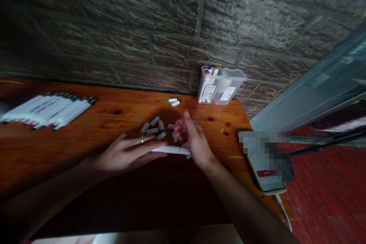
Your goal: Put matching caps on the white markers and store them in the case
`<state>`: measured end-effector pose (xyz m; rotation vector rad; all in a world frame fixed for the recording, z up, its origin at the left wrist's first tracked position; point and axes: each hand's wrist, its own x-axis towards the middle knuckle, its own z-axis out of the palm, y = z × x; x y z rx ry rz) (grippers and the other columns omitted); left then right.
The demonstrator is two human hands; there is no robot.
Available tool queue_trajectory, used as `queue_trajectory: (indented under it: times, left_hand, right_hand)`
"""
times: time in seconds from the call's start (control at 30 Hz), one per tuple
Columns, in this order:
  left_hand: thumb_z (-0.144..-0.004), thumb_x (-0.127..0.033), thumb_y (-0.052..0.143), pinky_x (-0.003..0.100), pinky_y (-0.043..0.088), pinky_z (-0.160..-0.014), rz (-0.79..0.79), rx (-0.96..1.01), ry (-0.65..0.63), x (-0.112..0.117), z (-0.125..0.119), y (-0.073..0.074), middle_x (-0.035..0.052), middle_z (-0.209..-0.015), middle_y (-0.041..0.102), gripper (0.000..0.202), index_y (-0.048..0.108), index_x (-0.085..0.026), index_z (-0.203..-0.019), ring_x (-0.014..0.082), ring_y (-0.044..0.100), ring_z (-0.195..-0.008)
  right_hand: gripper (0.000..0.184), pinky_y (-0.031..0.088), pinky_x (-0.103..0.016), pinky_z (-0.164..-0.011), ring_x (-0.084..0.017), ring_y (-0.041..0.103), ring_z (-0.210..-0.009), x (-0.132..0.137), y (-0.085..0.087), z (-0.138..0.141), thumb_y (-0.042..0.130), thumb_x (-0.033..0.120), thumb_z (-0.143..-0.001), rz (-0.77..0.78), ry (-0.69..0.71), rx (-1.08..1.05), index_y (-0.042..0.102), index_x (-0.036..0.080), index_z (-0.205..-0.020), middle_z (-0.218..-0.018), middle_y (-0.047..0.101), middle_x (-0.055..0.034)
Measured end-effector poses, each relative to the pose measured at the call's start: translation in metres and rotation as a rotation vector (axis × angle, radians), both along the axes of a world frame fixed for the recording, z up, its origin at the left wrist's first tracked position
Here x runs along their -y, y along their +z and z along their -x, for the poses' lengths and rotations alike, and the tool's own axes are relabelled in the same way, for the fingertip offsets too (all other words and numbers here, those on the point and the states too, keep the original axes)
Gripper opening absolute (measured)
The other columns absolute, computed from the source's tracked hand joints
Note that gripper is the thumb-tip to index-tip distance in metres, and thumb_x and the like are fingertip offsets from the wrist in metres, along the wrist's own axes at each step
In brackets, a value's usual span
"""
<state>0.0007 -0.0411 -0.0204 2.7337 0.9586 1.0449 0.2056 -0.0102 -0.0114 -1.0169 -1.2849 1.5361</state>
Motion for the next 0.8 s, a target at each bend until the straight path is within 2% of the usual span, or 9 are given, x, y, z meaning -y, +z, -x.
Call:
queue_trajectory:
  times: [0.07, 0.13, 0.23, 0.33, 0.5, 0.7, 0.8]
  left_hand:
    - [-0.093, -0.033, 0.063, 0.024, 0.058, -0.084, 0.051, 0.092, 0.048, -0.003, 0.001, -0.004, 0.0015, -0.102, 0.077, 0.022, 0.070, -0.024, -0.112, 0.0147, 0.074, -0.088]
    - [-0.092, -0.031, 0.064, 0.022, 0.057, -0.084, 0.059, 0.184, 0.121, -0.006, 0.003, -0.005, 0.0031, -0.102, 0.077, 0.023, 0.069, -0.021, -0.113, 0.0142, 0.074, -0.088]
    - [-0.091, -0.027, 0.066, 0.022, 0.056, -0.081, 0.023, 0.239, 0.183, -0.009, 0.007, -0.002, 0.0052, -0.102, 0.077, 0.024, 0.068, -0.017, -0.113, 0.0154, 0.073, -0.089]
    - [-0.091, -0.028, 0.065, 0.024, 0.057, -0.079, 0.005, 0.226, 0.193, -0.011, 0.010, 0.000, 0.0060, -0.100, 0.077, 0.026, 0.068, -0.017, -0.114, 0.0165, 0.073, -0.088]
    - [-0.090, -0.030, 0.067, 0.026, 0.058, -0.082, 0.042, 0.239, 0.209, -0.014, 0.015, -0.004, 0.0067, -0.105, 0.077, 0.027, 0.069, -0.016, -0.113, 0.0185, 0.074, -0.091]
    - [-0.088, -0.025, 0.069, 0.023, 0.057, -0.076, -0.022, 0.321, 0.156, -0.012, 0.012, -0.003, 0.0060, -0.096, 0.076, 0.022, 0.070, -0.017, -0.109, 0.0153, 0.073, -0.083]
    - [-0.088, -0.025, 0.070, 0.023, 0.057, -0.076, -0.055, 0.345, 0.169, -0.009, 0.010, 0.001, 0.0062, -0.097, 0.075, 0.026, 0.069, -0.018, -0.113, 0.0148, 0.071, -0.083]
  right_hand:
    - [0.052, 0.045, -0.025, -0.058, -0.013, 0.052, -0.062, -0.002, 0.005, -0.005, 0.050, 0.071, -0.086, -0.062, -0.096, -0.003, 0.061, 0.021, -0.078, -0.070, 0.057, -0.0005]
    - [0.042, 0.046, -0.024, -0.059, -0.013, 0.055, -0.064, -0.003, 0.009, -0.012, 0.058, 0.063, -0.087, -0.140, -0.128, 0.030, 0.064, 0.022, -0.083, -0.076, 0.062, -0.0009]
    - [0.030, 0.044, -0.022, -0.055, -0.010, 0.053, -0.057, -0.005, 0.010, -0.023, 0.068, 0.050, -0.086, -0.170, -0.025, 0.081, 0.066, 0.021, -0.081, -0.070, 0.063, 0.0014]
    - [0.023, 0.046, -0.022, -0.055, -0.010, 0.055, -0.056, -0.007, 0.007, -0.030, 0.072, 0.044, -0.083, -0.162, -0.008, 0.059, 0.069, 0.022, -0.087, -0.070, 0.067, 0.0015]
    - [0.022, 0.049, -0.026, -0.059, -0.012, 0.058, -0.062, -0.007, 0.006, -0.033, 0.073, 0.038, -0.083, -0.227, -0.007, 0.049, 0.072, 0.029, -0.103, -0.082, 0.070, 0.0012]
    - [0.024, 0.042, -0.023, -0.054, -0.010, 0.051, -0.058, -0.005, 0.006, -0.032, 0.074, 0.034, -0.083, -0.214, 0.039, 0.072, 0.072, 0.031, -0.106, -0.069, 0.061, 0.0044]
    - [0.026, 0.042, -0.025, -0.054, -0.011, 0.051, -0.057, -0.005, 0.005, -0.033, 0.075, 0.035, -0.082, -0.179, 0.058, 0.089, 0.071, 0.031, -0.107, -0.069, 0.061, 0.0039]
